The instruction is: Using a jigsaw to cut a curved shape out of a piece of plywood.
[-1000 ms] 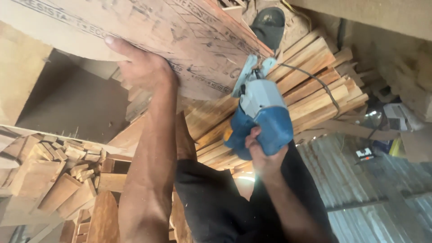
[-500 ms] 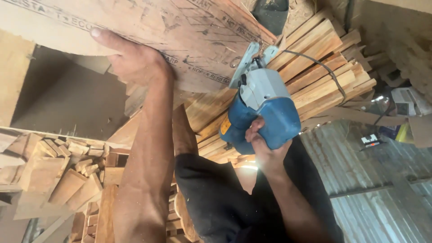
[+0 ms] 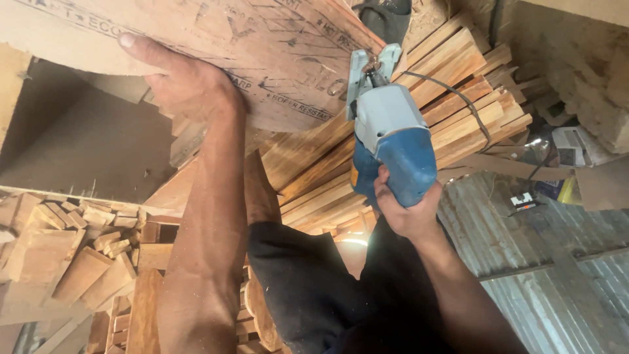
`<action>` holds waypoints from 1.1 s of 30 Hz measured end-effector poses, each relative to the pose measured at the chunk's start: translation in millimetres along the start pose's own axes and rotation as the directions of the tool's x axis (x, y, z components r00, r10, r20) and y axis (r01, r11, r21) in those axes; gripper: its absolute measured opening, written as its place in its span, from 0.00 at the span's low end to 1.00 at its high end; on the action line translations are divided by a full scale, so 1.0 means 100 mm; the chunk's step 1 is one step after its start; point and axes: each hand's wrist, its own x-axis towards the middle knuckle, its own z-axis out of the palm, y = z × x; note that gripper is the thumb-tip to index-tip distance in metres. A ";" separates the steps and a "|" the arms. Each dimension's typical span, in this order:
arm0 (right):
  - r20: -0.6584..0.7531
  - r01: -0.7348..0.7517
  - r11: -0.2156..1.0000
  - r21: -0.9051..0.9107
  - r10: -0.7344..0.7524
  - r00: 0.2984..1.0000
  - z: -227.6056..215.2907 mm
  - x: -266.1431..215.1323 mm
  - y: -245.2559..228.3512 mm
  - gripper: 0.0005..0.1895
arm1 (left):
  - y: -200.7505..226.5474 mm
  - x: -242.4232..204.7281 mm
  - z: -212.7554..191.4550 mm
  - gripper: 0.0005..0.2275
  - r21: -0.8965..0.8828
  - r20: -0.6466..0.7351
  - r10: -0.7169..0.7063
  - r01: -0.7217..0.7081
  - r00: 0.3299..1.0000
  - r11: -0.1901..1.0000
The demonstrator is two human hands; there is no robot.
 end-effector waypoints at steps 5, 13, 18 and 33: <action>0.084 0.040 0.974 -0.223 -0.022 0.996 -0.18 0.16 -0.13 0.08 | -0.02 0.01 -0.01 0.45 -0.035 0.015 0.050 -0.049 0.999 0.998; 0.164 0.072 0.931 -0.358 -0.013 0.986 -0.36 0.27 -0.17 0.08 | -0.02 -0.01 0.01 0.44 -0.096 0.010 0.077 -0.076 0.997 0.992; 0.185 0.121 0.908 -0.402 -0.049 0.982 -0.36 0.33 -0.26 0.08 | -0.15 0.06 0.03 0.43 -0.105 0.025 0.082 -0.079 0.996 0.991; 0.249 0.248 0.829 -0.501 -0.136 0.959 -0.36 0.52 -0.47 0.06 | -0.05 -0.02 -0.05 0.41 0.022 0.055 -0.019 0.017 0.998 1.000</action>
